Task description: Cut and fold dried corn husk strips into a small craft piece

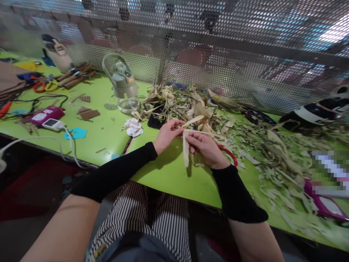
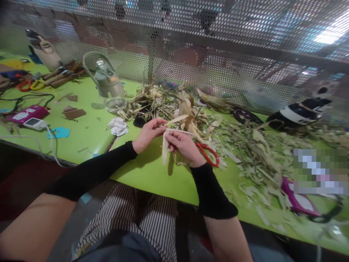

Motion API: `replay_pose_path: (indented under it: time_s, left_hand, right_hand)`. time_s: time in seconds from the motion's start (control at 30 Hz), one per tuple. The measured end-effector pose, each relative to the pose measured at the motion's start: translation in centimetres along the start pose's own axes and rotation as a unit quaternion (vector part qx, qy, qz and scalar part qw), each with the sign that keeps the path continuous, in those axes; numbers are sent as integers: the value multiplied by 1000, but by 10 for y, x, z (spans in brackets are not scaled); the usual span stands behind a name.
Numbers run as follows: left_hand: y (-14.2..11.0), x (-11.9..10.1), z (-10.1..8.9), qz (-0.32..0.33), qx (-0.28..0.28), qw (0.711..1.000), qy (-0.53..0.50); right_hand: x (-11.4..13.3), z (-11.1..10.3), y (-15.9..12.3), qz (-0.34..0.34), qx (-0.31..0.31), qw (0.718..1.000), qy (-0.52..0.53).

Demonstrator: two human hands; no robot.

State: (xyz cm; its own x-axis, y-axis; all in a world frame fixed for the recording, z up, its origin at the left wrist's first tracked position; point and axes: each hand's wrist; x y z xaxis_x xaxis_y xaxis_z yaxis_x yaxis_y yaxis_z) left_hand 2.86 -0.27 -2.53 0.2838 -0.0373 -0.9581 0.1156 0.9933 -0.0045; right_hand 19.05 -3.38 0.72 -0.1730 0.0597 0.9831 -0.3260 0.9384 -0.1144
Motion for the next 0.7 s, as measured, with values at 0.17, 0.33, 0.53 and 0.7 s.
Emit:
replay_pose_path:
  time_s: [0.17, 0.33, 0.53, 0.7]
  left_hand:
    - [2, 6, -4, 75, 66, 984, 146]
    - [2, 12, -4, 86, 127, 979, 132]
    - [3, 12, -7, 58, 127, 986, 91]
    - [5, 12, -7, 31, 109, 990, 86]
  right_hand:
    - [-2, -1, 2, -10, -28, 999, 36]
    - [-4, -4, 3, -19, -55, 998, 38]
    - [-5, -5, 4, -36, -95, 995, 13]
    - [-7, -6, 5, -53, -120, 990, -49]
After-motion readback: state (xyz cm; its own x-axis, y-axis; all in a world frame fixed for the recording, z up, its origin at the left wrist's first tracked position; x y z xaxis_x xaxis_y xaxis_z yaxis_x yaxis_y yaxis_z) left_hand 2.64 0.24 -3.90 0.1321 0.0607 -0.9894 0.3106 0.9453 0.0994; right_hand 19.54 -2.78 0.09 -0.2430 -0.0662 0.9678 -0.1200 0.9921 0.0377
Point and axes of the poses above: each hand's wrist, its own y-axis towards the middle knuckle, its own z-axis out of the palm, x = y × z, and after that the axes turned 1 degree about -x, right-handed
